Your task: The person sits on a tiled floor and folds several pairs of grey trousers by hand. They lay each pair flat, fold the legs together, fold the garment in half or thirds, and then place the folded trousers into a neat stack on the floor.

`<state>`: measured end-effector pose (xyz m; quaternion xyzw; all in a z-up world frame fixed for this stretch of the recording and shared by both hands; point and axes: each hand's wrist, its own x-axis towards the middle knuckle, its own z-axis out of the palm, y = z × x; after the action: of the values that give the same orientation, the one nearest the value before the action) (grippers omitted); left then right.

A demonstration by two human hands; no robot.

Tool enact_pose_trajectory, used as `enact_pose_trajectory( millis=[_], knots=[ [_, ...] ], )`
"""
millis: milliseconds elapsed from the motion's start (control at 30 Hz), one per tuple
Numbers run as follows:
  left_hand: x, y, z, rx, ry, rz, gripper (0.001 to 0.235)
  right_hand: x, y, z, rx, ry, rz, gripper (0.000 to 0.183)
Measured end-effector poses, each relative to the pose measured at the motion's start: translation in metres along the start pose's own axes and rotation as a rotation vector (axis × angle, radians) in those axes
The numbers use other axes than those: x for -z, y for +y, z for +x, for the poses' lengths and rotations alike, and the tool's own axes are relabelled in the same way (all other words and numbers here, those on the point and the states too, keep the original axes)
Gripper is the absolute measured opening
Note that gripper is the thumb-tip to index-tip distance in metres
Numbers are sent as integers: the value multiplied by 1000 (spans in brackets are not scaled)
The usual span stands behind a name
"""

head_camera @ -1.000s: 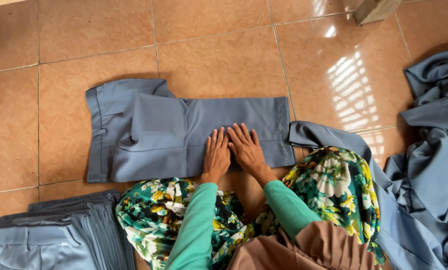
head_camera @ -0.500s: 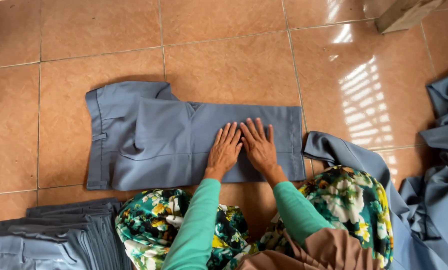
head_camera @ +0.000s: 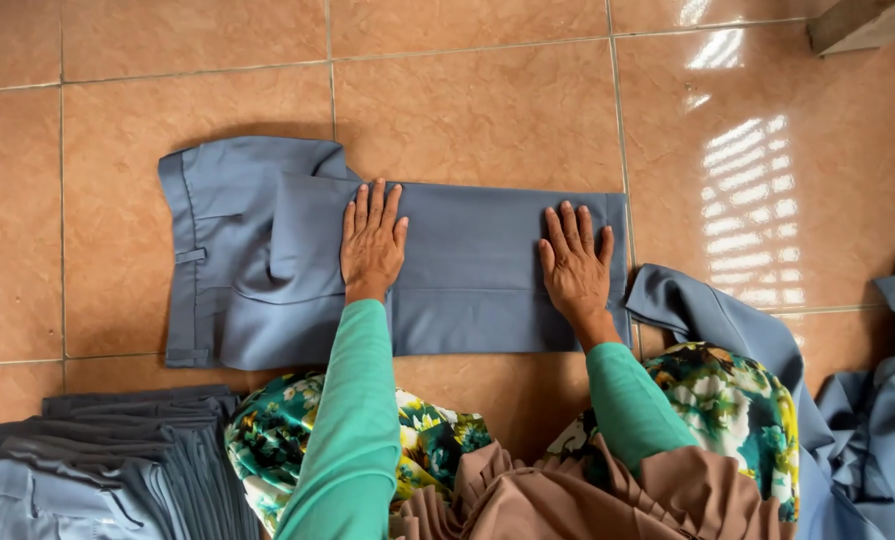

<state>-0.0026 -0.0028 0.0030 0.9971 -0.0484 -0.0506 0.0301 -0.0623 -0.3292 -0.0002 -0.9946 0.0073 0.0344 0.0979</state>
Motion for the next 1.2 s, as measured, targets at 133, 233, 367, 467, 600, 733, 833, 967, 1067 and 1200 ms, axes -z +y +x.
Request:
enact_pose_trajectory(
  millis=[133, 233, 367, 467, 600, 733, 833, 967, 1067, 1200],
  knots=[
    [-6, -2, 1, -8, 10, -3, 56, -8, 26, 2, 19, 233, 165, 51],
    [-10, -1, 1, -14, 44, -8, 55, -10, 50, -25, -9, 490, 287, 56],
    [-13, 6, -3, -12, 113, 33, 56, -8, 58, -55, -217, 407, 344, 79],
    [-4, 32, -29, -7, 324, -33, 54, 34, 44, -51, -400, 153, 343, 94],
    [-9, 65, -79, 77, 379, -170, 53, 3, 78, -37, -530, 48, 305, 107],
    [-33, 76, -110, 155, 343, -337, 54, -18, 100, -28, -590, -44, 306, 88],
    [-44, 68, -113, 164, 333, -361, 54, 5, 84, -31, -531, -56, 363, 75],
    [-50, 67, -110, 157, 287, -398, 54, 17, 71, -35, -624, 88, 1307, 41],
    [-50, 82, -110, 151, 278, -440, 54, 108, 53, -48, -595, -45, 1596, 52],
    [-38, 142, -112, 116, 266, -538, 51, 187, 53, -71, -641, -86, 1680, 70]
  ],
)
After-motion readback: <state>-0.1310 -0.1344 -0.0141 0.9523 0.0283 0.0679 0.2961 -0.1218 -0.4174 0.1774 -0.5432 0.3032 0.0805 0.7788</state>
